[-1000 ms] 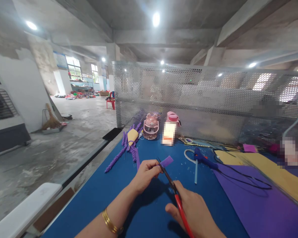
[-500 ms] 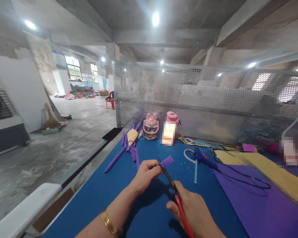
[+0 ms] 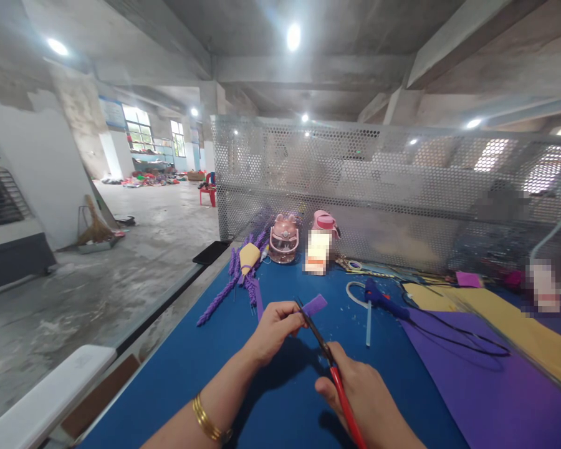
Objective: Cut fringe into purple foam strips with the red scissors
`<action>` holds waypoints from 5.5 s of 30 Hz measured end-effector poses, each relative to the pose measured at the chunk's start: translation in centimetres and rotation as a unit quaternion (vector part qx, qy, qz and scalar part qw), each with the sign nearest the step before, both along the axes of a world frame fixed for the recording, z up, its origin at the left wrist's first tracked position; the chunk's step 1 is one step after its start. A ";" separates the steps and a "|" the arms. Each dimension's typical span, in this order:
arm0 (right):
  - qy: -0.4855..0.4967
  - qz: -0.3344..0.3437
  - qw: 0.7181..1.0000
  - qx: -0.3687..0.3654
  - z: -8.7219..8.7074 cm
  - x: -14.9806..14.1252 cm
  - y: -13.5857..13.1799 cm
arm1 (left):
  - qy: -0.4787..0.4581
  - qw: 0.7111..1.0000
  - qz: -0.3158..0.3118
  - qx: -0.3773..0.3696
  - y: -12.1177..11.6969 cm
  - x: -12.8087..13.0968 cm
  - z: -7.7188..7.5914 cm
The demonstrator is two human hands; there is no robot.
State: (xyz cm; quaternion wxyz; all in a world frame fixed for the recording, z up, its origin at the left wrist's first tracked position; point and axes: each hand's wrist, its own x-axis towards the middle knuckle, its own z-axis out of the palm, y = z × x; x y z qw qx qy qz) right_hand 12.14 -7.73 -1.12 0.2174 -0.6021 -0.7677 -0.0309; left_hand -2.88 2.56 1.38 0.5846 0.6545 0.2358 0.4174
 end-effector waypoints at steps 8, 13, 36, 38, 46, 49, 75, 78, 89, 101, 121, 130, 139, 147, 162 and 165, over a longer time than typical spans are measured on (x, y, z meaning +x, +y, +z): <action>0.002 -0.004 1.000 0.014 -0.1 0.0 0.1 | 0.008 1.000 -0.002 -0.013 0.1 -0.1 -0.1; 0.011 -0.006 1.000 0.000 0.1 0.0 0.0 | 0.002 1.000 0.001 -0.009 0.2 0.0 -0.2; -0.004 -0.014 0.999 -0.028 0.3 -0.2 -0.1 | -0.008 1.000 -0.012 -0.005 0.1 0.0 -0.3; 0.000 -0.012 1.000 -0.026 0.3 -0.2 0.0 | -0.009 1.000 -0.015 -0.008 0.1 0.0 -0.3; 0.030 -0.010 0.999 -0.040 0.2 0.0 0.1 | -0.004 1.000 -0.014 -0.013 0.0 -0.1 0.1; 0.044 -0.008 0.998 -0.050 0.2 0.0 0.0 | -0.007 1.000 -0.014 -0.017 0.0 -0.1 0.1; 0.247 0.090 0.952 -0.157 1.9 -0.1 -0.4 | 0.016 0.998 -0.010 -0.060 0.3 0.0 -0.5; 0.244 0.102 0.952 -0.155 2.0 -0.1 -0.6 | 0.011 0.998 -0.005 -0.063 0.3 0.0 -0.6; 0.361 0.069 0.915 -0.163 0.6 -0.8 0.0 | 0.013 0.998 -0.008 -0.066 0.2 0.0 -0.4; 0.378 0.063 0.905 -0.184 0.9 -0.8 -0.2 | 0.009 0.998 -0.014 -0.060 0.4 0.1 -0.5; 0.355 0.051 0.918 -0.169 0.6 -0.9 0.0 | 0.011 0.998 -0.013 -0.064 0.2 0.0 -0.2; 0.355 0.052 0.919 -0.165 0.8 -1.0 -0.1 | 0.005 0.998 -0.016 -0.062 0.3 0.0 -0.4; 0.363 0.059 0.917 -0.155 0.6 -1.0 0.0 | -0.008 0.998 -0.020 -0.064 0.5 0.0 -0.6; 0.369 0.065 0.914 -0.157 0.3 -1.0 0.1 | -0.013 0.997 -0.022 -0.069 0.3 0.0 -0.4; 0.353 0.071 0.920 -0.151 -0.3 -0.7 0.5 | -0.013 0.997 -0.023 -0.069 0.4 0.0 -0.4; 0.376 0.055 0.911 -0.160 -0.5 -0.7 0.4 | -0.005 0.997 -0.026 -0.078 0.3 0.0 -0.2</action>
